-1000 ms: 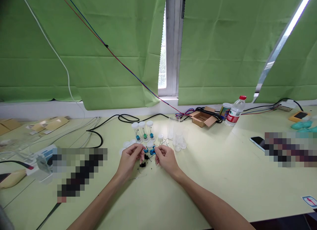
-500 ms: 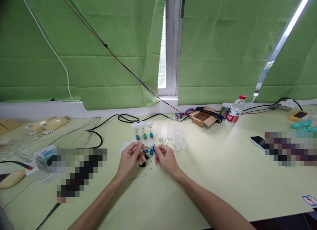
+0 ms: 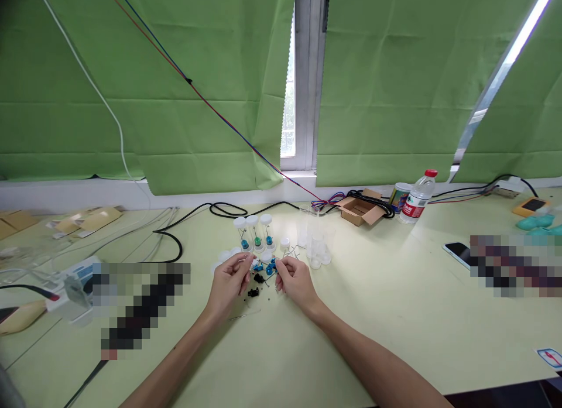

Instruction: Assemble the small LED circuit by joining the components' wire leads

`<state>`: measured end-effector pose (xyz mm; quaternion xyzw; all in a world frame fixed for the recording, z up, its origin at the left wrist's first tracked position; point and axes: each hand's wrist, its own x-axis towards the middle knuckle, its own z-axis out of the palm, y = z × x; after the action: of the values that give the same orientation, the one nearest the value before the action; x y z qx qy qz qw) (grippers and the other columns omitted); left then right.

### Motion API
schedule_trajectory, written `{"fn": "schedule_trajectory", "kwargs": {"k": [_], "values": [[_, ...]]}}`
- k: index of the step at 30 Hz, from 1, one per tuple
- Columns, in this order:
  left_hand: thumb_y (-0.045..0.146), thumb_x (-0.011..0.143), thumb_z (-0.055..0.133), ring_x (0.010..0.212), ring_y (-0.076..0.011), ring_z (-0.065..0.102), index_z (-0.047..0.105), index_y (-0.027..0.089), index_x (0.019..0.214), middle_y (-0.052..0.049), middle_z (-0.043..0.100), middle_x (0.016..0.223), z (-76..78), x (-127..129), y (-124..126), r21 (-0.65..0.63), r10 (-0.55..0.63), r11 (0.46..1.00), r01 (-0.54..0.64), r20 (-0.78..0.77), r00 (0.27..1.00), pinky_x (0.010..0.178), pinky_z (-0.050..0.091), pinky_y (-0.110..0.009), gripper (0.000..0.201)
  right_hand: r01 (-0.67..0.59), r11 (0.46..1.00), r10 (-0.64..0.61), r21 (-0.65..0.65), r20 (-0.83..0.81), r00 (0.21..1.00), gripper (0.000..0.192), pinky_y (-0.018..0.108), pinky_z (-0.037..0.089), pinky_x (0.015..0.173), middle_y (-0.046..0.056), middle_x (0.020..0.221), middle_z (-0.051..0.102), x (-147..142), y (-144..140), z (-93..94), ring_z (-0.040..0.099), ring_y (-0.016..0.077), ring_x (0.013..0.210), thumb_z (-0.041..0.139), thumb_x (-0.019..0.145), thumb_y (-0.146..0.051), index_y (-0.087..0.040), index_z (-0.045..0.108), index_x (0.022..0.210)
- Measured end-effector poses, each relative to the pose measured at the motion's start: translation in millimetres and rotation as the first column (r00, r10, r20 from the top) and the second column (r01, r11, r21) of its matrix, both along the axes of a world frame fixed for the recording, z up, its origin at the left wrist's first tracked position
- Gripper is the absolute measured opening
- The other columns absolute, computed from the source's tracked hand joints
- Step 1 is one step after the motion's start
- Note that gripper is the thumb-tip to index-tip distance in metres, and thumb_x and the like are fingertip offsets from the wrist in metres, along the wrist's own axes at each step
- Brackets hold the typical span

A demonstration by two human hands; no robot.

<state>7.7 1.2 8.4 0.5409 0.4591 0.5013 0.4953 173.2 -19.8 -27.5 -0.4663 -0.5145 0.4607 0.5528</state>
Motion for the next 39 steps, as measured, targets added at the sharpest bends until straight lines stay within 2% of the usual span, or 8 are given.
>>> {"fn": "schedule_trajectory", "kwargs": {"k": [4, 8, 12, 16, 21, 28, 39], "values": [[0.052, 0.08, 0.065, 0.032, -0.0053, 0.033, 0.065, 0.017, 0.085, 0.006, 0.048, 0.045, -2.5, -0.9, 0.6, -0.031, -0.036, 0.999, 0.036, 0.026, 0.999, 0.033, 0.025, -0.018, 0.035, 0.0, 1.0, 0.0, -0.001, -0.004, 1.0, 0.041, 0.023, 0.042, 0.044, -0.002, 0.054, 0.057, -0.3, -0.3, 0.3, 0.052, 0.0116, 0.043, 0.057, 0.087, -0.057, -0.018, 0.058, 0.073], [0.053, 0.082, 0.062, 0.033, -0.0069, 0.043, 0.063, 0.017, 0.084, 0.001, 0.059, 0.06, -4.3, -1.3, 1.6, -0.023, -0.057, 0.998, 0.059, 0.076, 0.995, 0.032, 0.033, -0.019, 0.036, -0.007, 1.0, 0.007, -0.004, -0.007, 1.0, 0.042, 0.023, 0.041, 0.044, -0.002, 0.053, 0.056, -0.8, -1.5, 3.1, 0.051, 0.0113, 0.042, 0.057, 0.086, -0.058, -0.018, 0.057, 0.072], [0.051, 0.081, 0.065, 0.039, -0.0081, 0.049, 0.063, 0.016, 0.077, 0.0, 0.059, 0.067, -3.0, -0.3, 1.2, -0.015, -0.054, 0.998, 0.056, 0.093, 0.994, 0.035, 0.04, -0.021, 0.035, -0.009, 1.0, 0.009, -0.003, -0.006, 1.0, 0.042, 0.023, 0.042, 0.044, -0.002, 0.053, 0.056, -0.9, -1.9, 3.6, 0.051, 0.0112, 0.043, 0.057, 0.086, -0.057, -0.018, 0.058, 0.072], [0.05, 0.078, 0.067, 0.04, -0.0083, 0.05, 0.063, 0.016, 0.075, -0.001, 0.061, 0.069, -2.7, 0.2, 1.0, -0.012, -0.037, 0.999, 0.039, 0.08, 0.996, 0.036, 0.039, -0.021, 0.035, -0.006, 1.0, 0.006, -0.002, -0.011, 1.0, 0.042, 0.023, 0.042, 0.044, -0.002, 0.053, 0.056, -0.8, -1.9, 3.1, 0.051, 0.011, 0.043, 0.058, 0.086, -0.057, -0.018, 0.058, 0.072], [0.05, 0.079, 0.067, 0.04, -0.0092, 0.052, 0.066, 0.015, 0.087, -0.006, 0.068, 0.082, -4.6, -0.3, 2.1, 0.006, -0.052, 0.999, 0.051, 0.048, 0.997, 0.039, 0.042, -0.024, 0.036, -0.005, 1.0, 0.005, -0.007, -0.006, 1.0, 0.042, 0.023, 0.041, 0.043, -0.002, 0.052, 0.055, -1.2, -2.3, 4.8, 0.051, 0.0111, 0.042, 0.058, 0.085, -0.058, -0.017, 0.059, 0.073], [0.046, 0.079, 0.069, 0.042, -0.0091, 0.056, 0.061, 0.017, 0.102, -0.012, 0.069, 0.107, -8.0, -1.8, 4.2, -0.011, -0.103, 0.994, 0.105, 0.128, 0.986, 0.041, 0.043, -0.025, 0.039, -0.008, 1.0, 0.008, -0.011, -0.015, 1.0, 0.042, 0.023, 0.041, 0.043, -0.002, 0.052, 0.056, -1.5, -0.6, 0.9, 0.051, 0.0112, 0.042, 0.058, 0.085, -0.058, -0.018, 0.058, 0.073], [0.038, 0.076, 0.073, 0.051, -0.0117, 0.061, 0.06, 0.017, 0.095, -0.012, 0.071, 0.105, -2.0, -2.0, 1.8, -0.075, -0.153, 0.982, 0.173, 0.219, 0.964, 0.047, 0.046, -0.025, 0.031, -0.011, 1.0, 0.011, -0.014, -0.009, 1.0, 0.042, 0.023, 0.041, 0.043, -0.002, 0.052, 0.057, -1.9, -1.2, 2.0, 0.051, 0.0111, 0.042, 0.058, 0.085, -0.058, -0.018, 0.059, 0.074]]}}
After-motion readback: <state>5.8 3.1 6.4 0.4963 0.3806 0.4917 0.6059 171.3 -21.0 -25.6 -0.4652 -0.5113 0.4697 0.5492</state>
